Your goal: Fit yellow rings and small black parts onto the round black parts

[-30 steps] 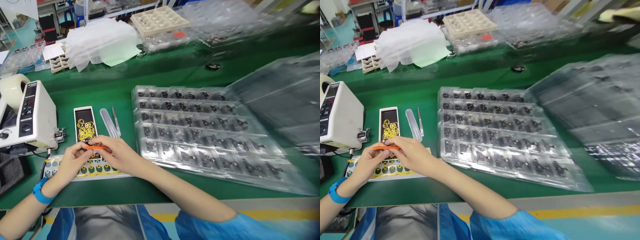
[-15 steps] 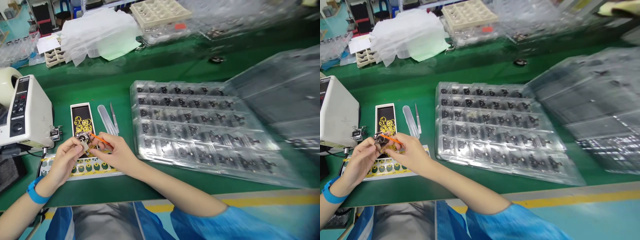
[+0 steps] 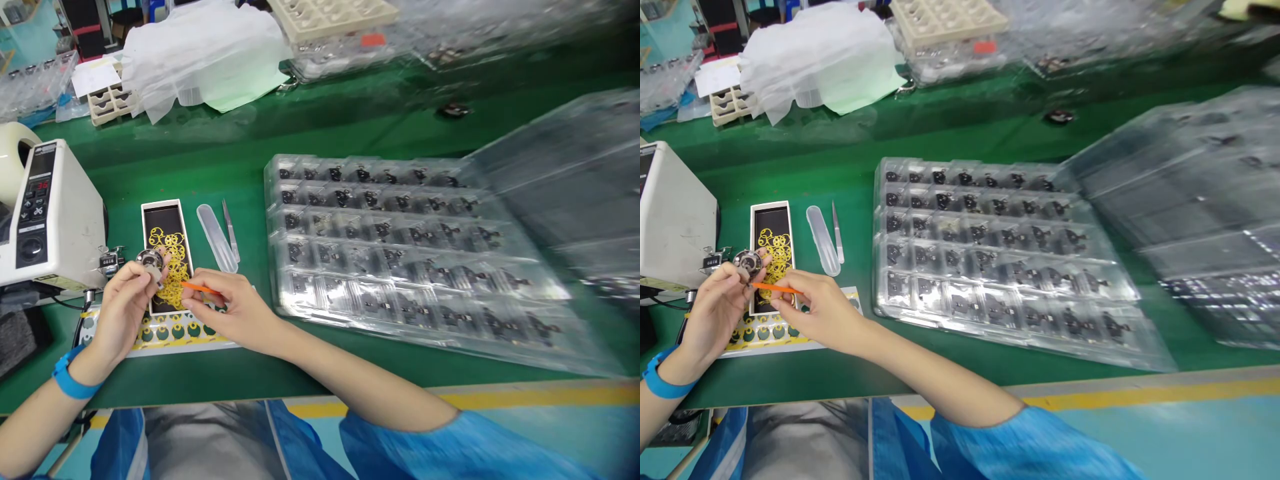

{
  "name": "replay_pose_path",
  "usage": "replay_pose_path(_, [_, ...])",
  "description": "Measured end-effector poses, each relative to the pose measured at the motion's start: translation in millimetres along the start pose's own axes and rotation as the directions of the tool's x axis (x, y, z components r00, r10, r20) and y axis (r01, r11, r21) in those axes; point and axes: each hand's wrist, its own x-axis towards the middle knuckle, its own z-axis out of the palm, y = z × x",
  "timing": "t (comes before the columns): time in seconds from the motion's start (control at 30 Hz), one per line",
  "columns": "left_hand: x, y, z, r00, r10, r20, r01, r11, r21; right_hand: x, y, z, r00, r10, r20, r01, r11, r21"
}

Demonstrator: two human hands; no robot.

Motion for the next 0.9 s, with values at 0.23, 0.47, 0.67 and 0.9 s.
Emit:
replay_pose_path(0.23, [1,-3,-6.1,0.974,0.193,-0.115,-0.172,0.970,0.170,2,11,-2,0.991,0.133,-0.025,-0.135,0.982,-0.135])
replay_pose_path(0.47, [-9,-6,-3.4,0.962,0.262,0.072,-0.265,0.849,0.457,2,2,-6,0.985,0.152,-0.080,-0.146,0.986,0.082])
replay_pose_path(0.67, [-12,-9,2.1,0.964,0.214,0.160,-0.263,0.857,0.443,1,-4,-4,0.992,0.112,-0.050,-0.101,0.978,0.182])
replay_pose_path(0.9, [-12,-9,-0.7,0.965,0.093,0.246,-0.157,0.954,0.254,1,2,-10,0.969,0.158,-0.189,-0.133,0.981,0.138])
